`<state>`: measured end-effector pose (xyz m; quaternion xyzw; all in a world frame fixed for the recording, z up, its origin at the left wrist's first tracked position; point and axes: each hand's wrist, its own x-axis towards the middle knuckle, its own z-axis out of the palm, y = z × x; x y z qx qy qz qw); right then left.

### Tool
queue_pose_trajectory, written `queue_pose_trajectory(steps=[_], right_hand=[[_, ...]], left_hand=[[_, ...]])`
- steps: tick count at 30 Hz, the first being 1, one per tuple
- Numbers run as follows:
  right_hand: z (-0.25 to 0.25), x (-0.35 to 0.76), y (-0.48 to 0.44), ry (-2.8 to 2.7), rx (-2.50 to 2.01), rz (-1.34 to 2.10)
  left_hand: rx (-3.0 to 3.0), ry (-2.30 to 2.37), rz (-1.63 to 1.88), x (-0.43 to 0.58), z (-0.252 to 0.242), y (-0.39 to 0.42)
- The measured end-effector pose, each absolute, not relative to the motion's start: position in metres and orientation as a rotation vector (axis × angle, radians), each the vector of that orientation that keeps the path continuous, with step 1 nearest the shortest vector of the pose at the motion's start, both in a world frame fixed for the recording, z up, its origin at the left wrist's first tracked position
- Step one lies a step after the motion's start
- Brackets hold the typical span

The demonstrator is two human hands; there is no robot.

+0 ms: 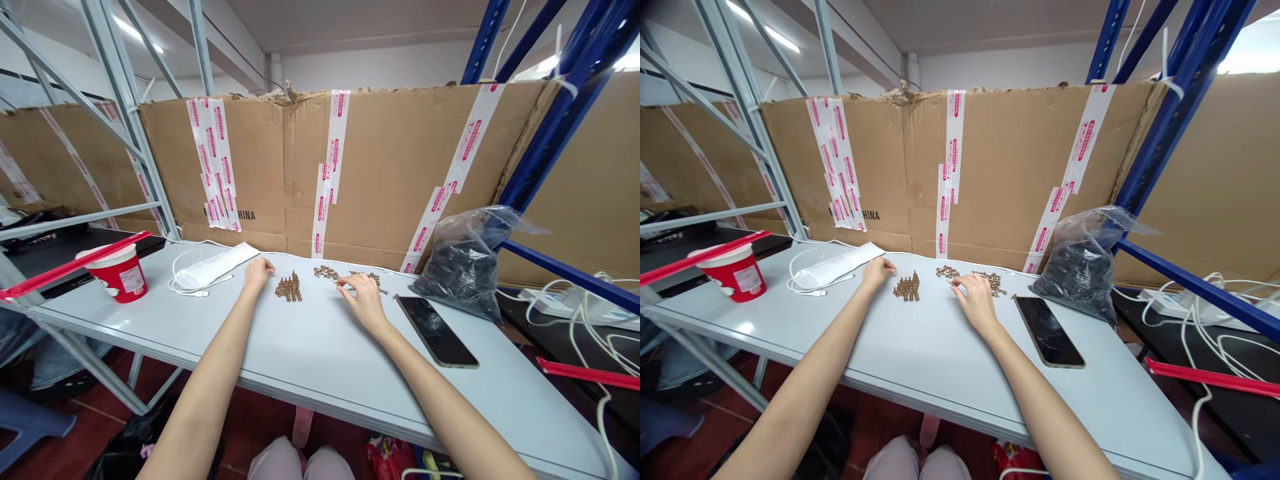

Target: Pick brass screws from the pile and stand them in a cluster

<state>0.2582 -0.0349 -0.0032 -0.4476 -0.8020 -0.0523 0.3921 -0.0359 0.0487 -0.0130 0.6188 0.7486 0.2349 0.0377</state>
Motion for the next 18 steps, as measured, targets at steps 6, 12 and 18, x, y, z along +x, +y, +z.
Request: queue_pose_trajectory(steps=[6, 12, 18], right_hand=[[-0.0027, 0.2578, -0.0357, -2.042, -1.142, -0.129], [-0.0027, 0.2573, -0.0362, -2.062, -1.132, -0.115], [-0.0034, 0.2565, -0.0366, -2.085, -1.107, -0.109]], left_hand=[[1.937, 2.263, 0.638, -0.0347, -0.0152, 0.0494], [1.926, 2.271, 0.613, -0.0329, -0.0147, 0.0481], [1.905, 2.232, 0.638, -0.0334, -0.0157, 0.0482]])
